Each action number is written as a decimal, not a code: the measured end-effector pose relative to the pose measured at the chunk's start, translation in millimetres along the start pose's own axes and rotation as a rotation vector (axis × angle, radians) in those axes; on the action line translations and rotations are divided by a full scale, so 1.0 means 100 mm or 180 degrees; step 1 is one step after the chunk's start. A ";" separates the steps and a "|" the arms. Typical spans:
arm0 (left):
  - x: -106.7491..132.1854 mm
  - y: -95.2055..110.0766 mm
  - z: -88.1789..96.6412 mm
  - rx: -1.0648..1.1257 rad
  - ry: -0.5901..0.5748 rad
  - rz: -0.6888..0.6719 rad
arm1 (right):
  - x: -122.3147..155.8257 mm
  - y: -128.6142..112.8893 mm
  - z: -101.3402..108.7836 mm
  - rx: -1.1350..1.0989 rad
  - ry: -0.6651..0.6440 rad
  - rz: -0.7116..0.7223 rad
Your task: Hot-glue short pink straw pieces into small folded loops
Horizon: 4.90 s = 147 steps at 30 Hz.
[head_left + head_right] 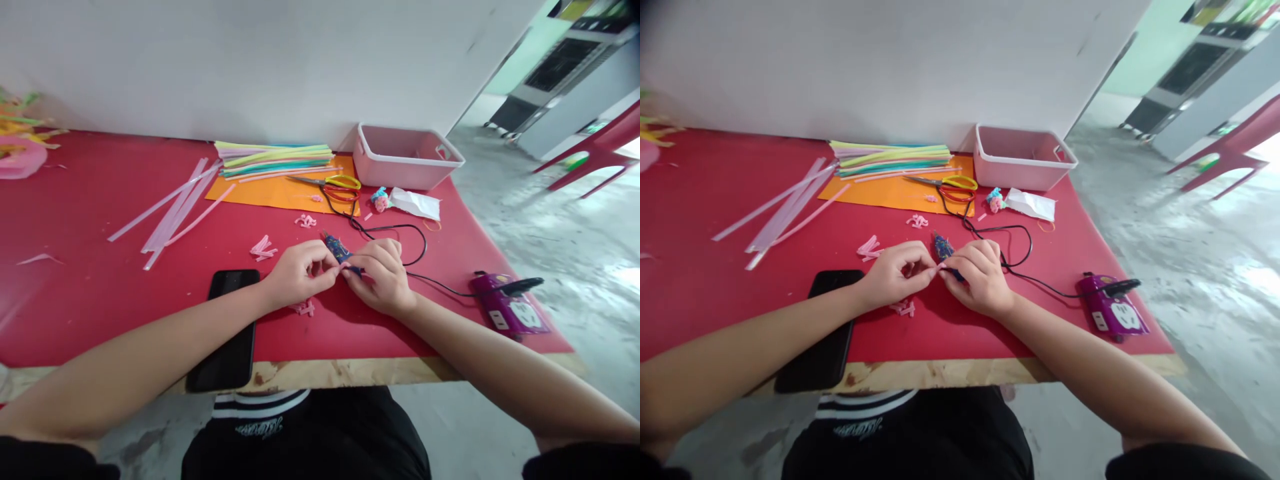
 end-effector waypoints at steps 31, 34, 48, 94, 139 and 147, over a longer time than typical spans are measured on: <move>-0.03 -0.03 -0.02 -0.0295 -0.0354 -0.0274 | -0.11 0.01 -0.03 -0.0802 0.0115 0.0220; -0.03 -0.04 -0.02 -0.0287 -0.0391 -0.0230 | -0.10 -0.02 -0.04 -0.0808 0.0072 0.0262; -0.09 -0.16 -0.05 -0.0091 -0.0433 0.0085 | -0.10 0.00 -0.06 -0.0323 0.0197 0.0236; -0.05 -0.28 0.12 0.0121 0.0021 0.0961 | -0.44 1.46 -0.26 0.1236 -0.1144 -0.1242; -0.02 -0.37 0.03 0.2023 0.0134 0.1558 | -0.30 -0.13 0.02 -0.0539 0.0255 -0.0296; -0.02 -0.14 0.18 0.1081 0.0210 0.0462 | -0.33 -0.15 0.03 -0.0966 0.0180 -0.0423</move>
Point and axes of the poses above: each hand's wrist, its own x-axis away from the middle knuckle, its own z-axis out of the back of the hand, y = z × x, the point moved 8 cm from there along -x, towards the middle knuckle, and after that the axes turned 8 degrees about y, right-handed, at the moved point
